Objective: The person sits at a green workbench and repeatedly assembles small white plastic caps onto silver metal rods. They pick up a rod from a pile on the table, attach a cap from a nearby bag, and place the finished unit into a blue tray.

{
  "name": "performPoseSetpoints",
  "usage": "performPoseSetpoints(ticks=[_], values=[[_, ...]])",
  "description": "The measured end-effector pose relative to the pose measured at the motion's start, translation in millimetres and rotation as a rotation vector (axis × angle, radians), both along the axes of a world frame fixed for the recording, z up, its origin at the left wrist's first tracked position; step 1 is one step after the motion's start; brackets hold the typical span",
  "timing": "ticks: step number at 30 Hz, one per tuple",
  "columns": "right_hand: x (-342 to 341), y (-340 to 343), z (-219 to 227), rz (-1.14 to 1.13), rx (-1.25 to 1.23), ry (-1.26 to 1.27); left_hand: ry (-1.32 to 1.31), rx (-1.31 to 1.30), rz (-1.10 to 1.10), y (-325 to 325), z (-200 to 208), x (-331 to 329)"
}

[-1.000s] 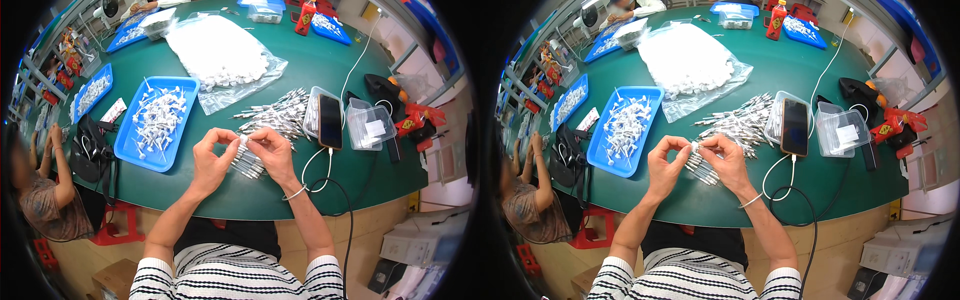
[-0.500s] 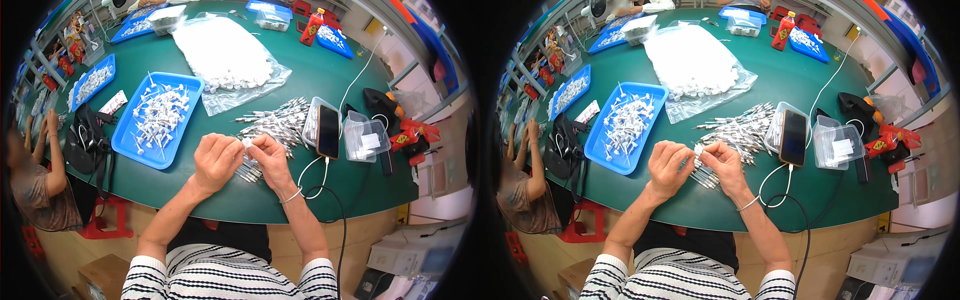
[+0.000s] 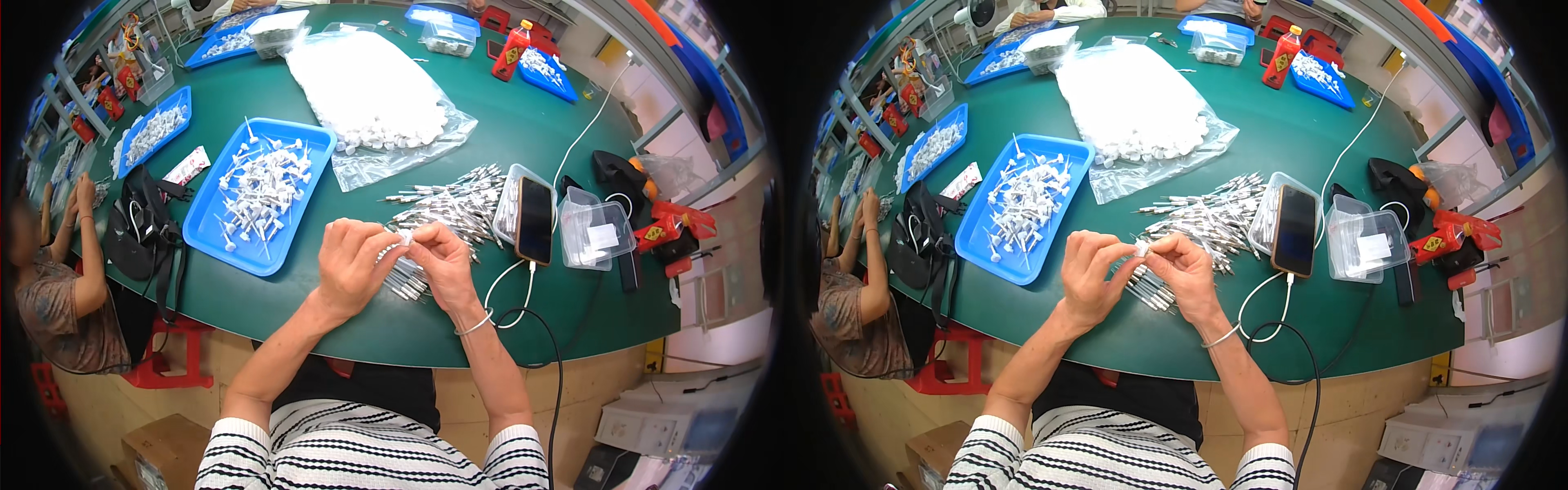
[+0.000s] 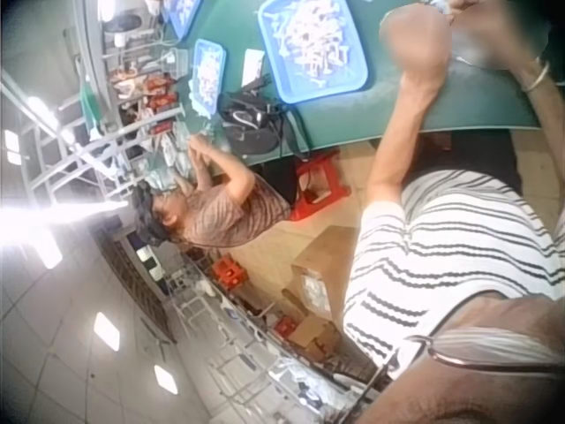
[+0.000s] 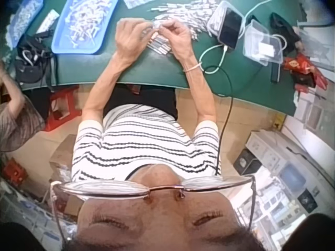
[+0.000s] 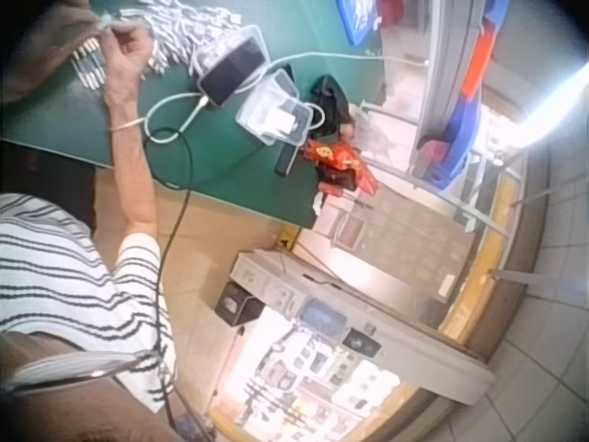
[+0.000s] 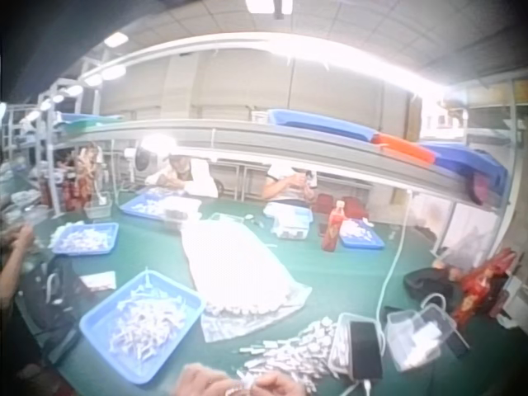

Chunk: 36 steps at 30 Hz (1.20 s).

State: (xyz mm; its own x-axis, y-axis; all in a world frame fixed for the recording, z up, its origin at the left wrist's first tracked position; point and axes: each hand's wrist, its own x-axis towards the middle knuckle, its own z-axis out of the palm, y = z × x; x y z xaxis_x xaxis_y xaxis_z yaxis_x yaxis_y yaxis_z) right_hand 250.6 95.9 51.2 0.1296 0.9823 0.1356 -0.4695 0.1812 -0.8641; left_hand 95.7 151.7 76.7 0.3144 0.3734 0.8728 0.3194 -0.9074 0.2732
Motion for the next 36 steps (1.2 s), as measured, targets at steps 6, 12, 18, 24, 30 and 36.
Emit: performPoseSetpoints(ticks=[6, 12, 18, 24, 30, 36], values=[[-1, 1, -1, -0.014, 0.035, -0.029, 0.003, 0.112, 0.009, 0, -3, 1], [-3, 2, -3, -0.071, 0.054, -0.040, -0.017, -0.019, 0.017, 0, -3, -2], [-1, 1, -3, -0.088, 0.054, -0.092, 0.049, -0.134, 0.008, -1, 12, -2], [-1, 2, -3, -0.075, 0.056, -0.094, 0.008, -0.145, -0.057, -1, 4, -1], [-4, 2, 0, -0.075, 0.040, -0.082, -0.020, -0.061, -0.061, 2, -3, -3], [-3, 1, 0, -0.047, 0.044, -0.139, 0.012, 0.092, -0.032, 2, 0, -7]])
